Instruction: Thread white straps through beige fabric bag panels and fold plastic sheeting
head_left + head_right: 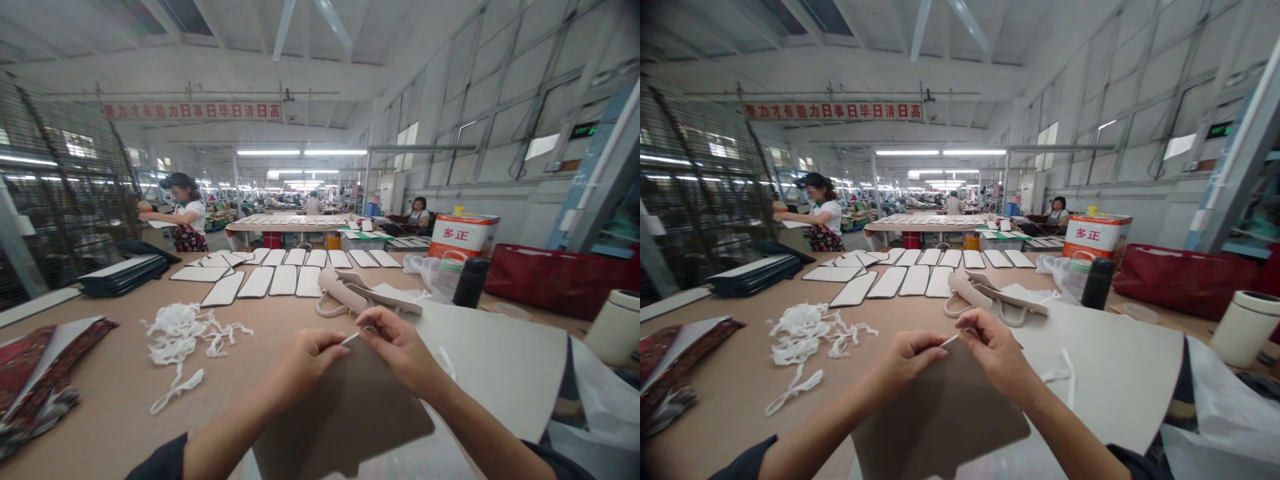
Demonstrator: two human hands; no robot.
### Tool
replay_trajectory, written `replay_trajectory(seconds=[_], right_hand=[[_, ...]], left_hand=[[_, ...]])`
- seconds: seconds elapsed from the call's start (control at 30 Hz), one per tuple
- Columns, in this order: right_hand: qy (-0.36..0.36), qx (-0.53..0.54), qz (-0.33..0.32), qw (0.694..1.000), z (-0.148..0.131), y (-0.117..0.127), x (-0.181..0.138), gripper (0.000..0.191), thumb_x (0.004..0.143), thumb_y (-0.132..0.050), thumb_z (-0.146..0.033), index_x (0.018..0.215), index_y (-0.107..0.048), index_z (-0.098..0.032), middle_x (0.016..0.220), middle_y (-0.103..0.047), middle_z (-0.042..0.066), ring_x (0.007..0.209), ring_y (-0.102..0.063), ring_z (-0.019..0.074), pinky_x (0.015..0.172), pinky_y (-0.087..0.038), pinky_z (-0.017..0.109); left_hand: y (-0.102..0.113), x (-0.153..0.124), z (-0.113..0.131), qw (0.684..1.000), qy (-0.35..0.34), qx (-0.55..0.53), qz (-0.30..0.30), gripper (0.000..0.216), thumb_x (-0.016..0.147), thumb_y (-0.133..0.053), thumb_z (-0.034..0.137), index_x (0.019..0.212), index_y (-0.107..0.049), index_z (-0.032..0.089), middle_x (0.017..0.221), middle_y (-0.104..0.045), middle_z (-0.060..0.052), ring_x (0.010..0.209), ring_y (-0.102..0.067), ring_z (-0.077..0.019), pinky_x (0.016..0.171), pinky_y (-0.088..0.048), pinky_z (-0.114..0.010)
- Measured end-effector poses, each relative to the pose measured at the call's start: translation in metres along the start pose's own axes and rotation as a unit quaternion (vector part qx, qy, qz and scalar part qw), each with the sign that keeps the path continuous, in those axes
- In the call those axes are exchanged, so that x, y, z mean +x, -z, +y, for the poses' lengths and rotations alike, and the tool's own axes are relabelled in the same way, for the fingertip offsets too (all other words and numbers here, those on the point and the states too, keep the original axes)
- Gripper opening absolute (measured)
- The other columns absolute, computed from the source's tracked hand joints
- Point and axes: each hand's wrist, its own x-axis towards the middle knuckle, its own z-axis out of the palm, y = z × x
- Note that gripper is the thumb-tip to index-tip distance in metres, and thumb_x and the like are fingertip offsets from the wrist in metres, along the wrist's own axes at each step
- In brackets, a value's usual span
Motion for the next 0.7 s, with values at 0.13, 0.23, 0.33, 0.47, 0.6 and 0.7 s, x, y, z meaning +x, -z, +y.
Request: replay_trajectory(seconds=[0.13, 0.23, 0.33, 0.47, 0.6, 0.7], right_hand=[[0.01, -0.007, 0.008, 1.0, -0.008, -0.003, -0.006, 0.016, 0.081, -0.051, -0.034, 0.086, -0.053, -0.019, 0.076, -0.055, 0.0, 0.07, -0.053, 0.0127, 0.064, -0.044, 0.023], [0.013, -0.047, 0.022, 0.999, -0.013, -0.001, -0.011, 0.021, 0.082, -0.049, -0.036, 0.094, -0.053, -0.019, 0.085, -0.058, 0.002, 0.077, -0.055, 0.0144, 0.068, -0.044, 0.024], [0.017, -0.137, 0.002, 0.99, -0.017, 0.004, -0.019, 0.023, 0.085, -0.044, -0.037, 0.085, -0.058, -0.02, 0.078, -0.061, 0.002, 0.074, -0.056, 0.015, 0.067, -0.043, 0.025], [0.005, -0.201, 0.084, 0.976, -0.02, 0.028, -0.033, 0.028, 0.085, -0.041, -0.039, 0.077, -0.061, -0.022, 0.074, -0.063, 0.001, 0.07, -0.057, 0.0161, 0.064, -0.044, 0.025], [-0.052, -0.262, 0.267, 0.926, -0.018, 0.088, -0.073, 0.026, 0.079, -0.048, -0.045, 0.079, -0.065, -0.025, 0.08, -0.068, 0.001, 0.077, -0.06, 0.0217, 0.067, -0.046, 0.029], [-0.125, -0.349, 0.365, 0.854, -0.013, 0.146, -0.131, 0.029, 0.075, -0.05, -0.049, 0.081, -0.067, -0.026, 0.081, -0.069, 0.004, 0.073, -0.061, 0.0266, 0.062, -0.046, 0.036]], left_hand=[[-0.005, -0.001, 0.009, 0.996, -0.038, 0.067, 0.05, 0.024, 0.081, -0.048, 0.028, 0.081, -0.067, 0.015, 0.068, -0.065, -0.001, 0.063, -0.055, -0.0115, 0.058, -0.038, -0.019], [-0.009, -0.002, 0.013, 0.991, -0.065, 0.098, 0.067, 0.026, 0.083, -0.046, 0.03, 0.079, -0.067, 0.015, 0.065, -0.064, 0.0, 0.059, -0.054, -0.0105, 0.056, -0.036, -0.019], [-0.014, -0.004, 0.013, 0.991, -0.076, 0.09, 0.059, 0.025, 0.083, -0.047, 0.031, 0.08, -0.067, 0.017, 0.068, -0.065, -0.001, 0.062, -0.056, -0.0106, 0.057, -0.037, -0.018], [-0.016, -0.008, 0.005, 0.994, -0.042, 0.101, 0.018, 0.025, 0.082, -0.047, 0.033, 0.081, -0.067, 0.017, 0.07, -0.066, 0.0, 0.063, -0.056, -0.0111, 0.058, -0.037, -0.018], [-0.016, -0.015, -0.003, 0.989, -0.013, 0.145, -0.022, 0.03, 0.083, -0.045, 0.035, 0.075, -0.067, 0.016, 0.067, -0.065, -0.001, 0.06, -0.055, -0.011, 0.056, -0.036, -0.018], [-0.027, -0.013, -0.006, 0.987, -0.018, 0.151, -0.057, 0.029, 0.083, -0.044, 0.034, 0.075, -0.066, 0.016, 0.067, -0.066, -0.001, 0.061, -0.056, -0.011, 0.057, -0.038, -0.018]])
